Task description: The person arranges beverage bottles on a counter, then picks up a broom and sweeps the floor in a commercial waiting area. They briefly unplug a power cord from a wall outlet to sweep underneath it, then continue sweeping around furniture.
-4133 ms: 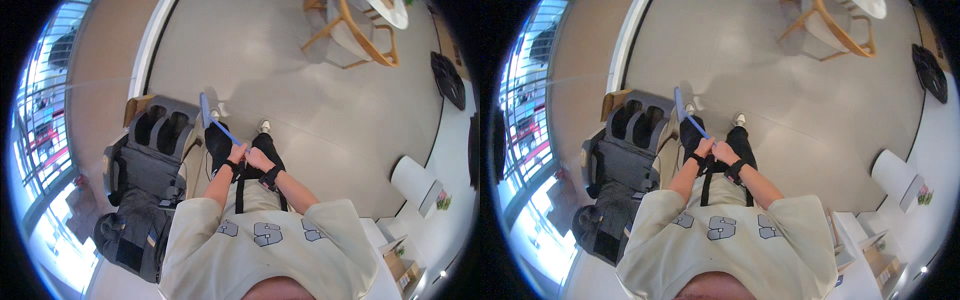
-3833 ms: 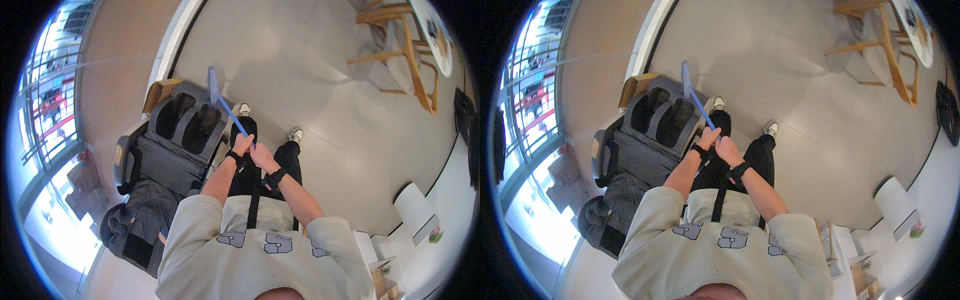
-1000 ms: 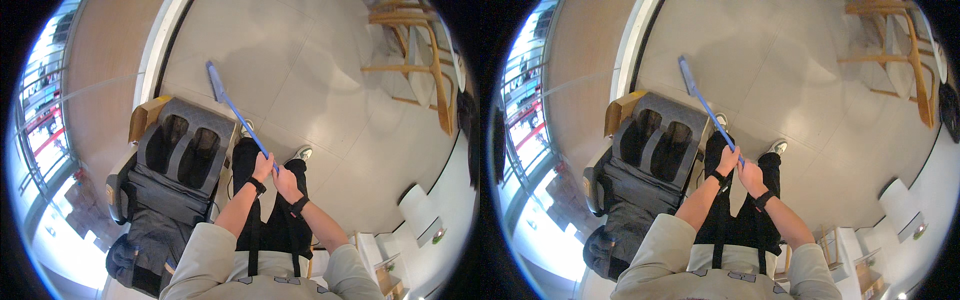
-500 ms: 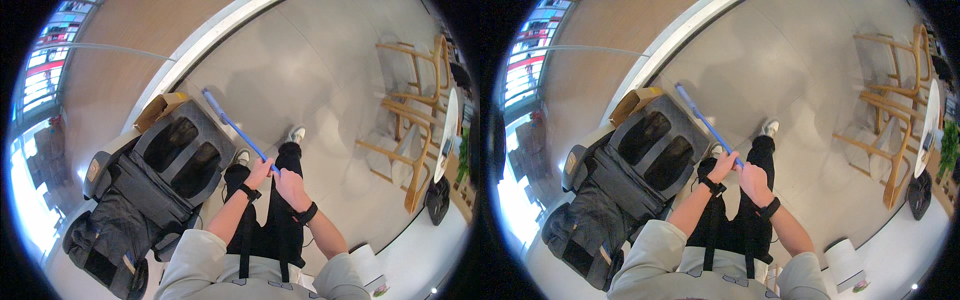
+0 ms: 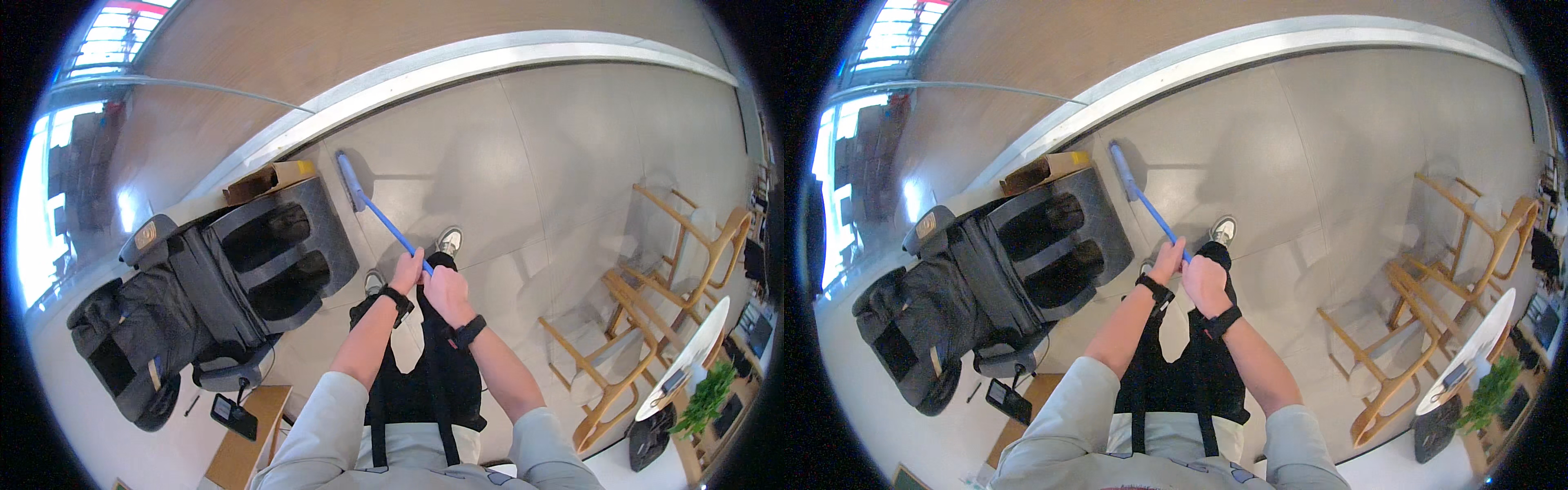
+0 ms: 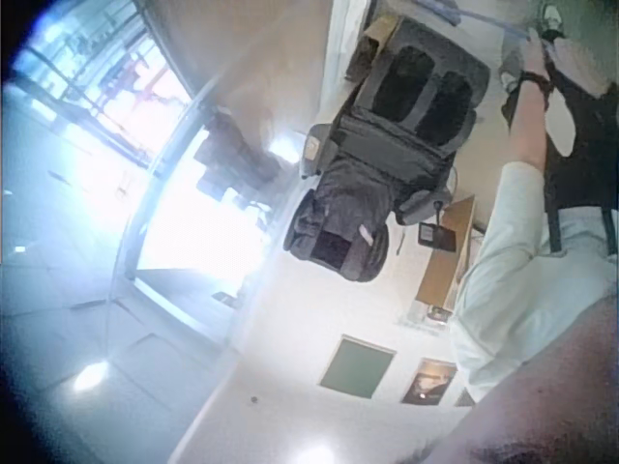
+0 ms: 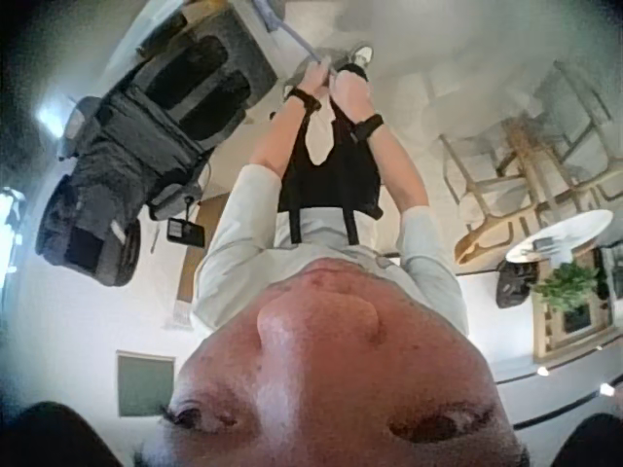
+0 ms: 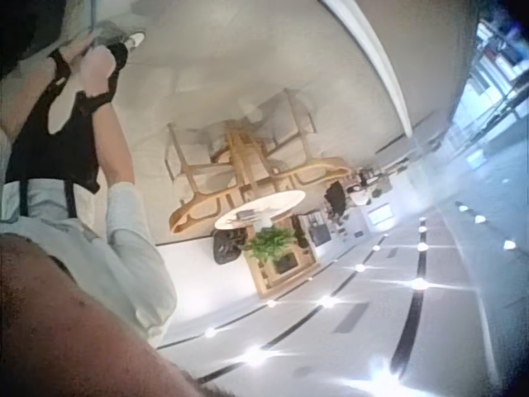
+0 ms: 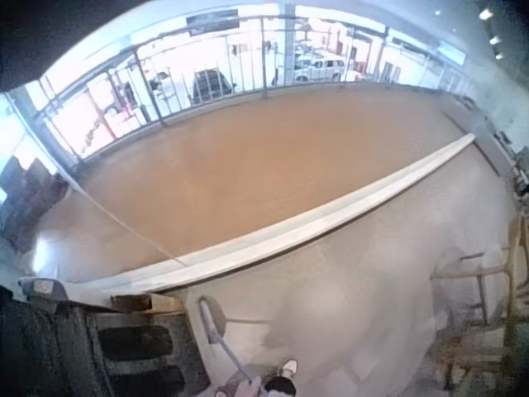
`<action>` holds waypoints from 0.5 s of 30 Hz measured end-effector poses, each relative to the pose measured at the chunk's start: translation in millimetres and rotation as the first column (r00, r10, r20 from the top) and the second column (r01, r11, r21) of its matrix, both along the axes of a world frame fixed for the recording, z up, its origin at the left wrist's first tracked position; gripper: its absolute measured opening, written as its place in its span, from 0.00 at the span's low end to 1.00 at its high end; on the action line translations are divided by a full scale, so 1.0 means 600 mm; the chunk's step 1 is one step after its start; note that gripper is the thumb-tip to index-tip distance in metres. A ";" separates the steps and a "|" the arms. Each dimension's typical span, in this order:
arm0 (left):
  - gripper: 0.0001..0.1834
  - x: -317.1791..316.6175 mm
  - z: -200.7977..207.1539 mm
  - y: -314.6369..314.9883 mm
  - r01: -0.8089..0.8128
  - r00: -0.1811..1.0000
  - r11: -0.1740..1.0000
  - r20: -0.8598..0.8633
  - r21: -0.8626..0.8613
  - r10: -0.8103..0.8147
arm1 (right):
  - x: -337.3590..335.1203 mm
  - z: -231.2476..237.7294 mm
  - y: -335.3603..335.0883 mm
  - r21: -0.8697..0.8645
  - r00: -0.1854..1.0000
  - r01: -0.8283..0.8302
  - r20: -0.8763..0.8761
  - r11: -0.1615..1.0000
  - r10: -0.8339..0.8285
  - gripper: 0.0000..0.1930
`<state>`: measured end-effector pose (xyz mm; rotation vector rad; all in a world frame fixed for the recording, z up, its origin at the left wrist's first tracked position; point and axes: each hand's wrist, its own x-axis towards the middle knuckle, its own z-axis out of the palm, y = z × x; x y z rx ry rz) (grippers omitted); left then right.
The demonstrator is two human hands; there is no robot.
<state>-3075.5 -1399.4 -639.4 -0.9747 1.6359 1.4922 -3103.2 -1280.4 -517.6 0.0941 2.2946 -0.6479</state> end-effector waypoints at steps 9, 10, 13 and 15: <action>0.26 -0.080 0.063 0.026 -0.199 0.980 0.973 0.009 0.119 0.199 | -0.095 0.032 0.025 0.000 0.988 -0.144 0.052 0.990 0.144 0.19; 0.27 -0.083 0.059 0.026 -0.185 0.982 0.976 -0.006 0.112 0.187 | -0.096 0.023 0.026 0.002 0.989 -0.141 0.043 0.990 0.141 0.19; 0.28 -0.090 0.042 0.021 -0.155 0.988 0.981 -0.010 0.121 0.157 | -0.094 -0.004 0.031 0.025 0.989 -0.139 0.047 0.990 0.138 0.19; 0.28 -0.099 0.029 0.025 -0.162 0.987 0.976 -0.003 0.145 0.164 | -0.106 -0.008 0.032 0.055 0.985 -0.157 0.084 0.986 0.153 0.18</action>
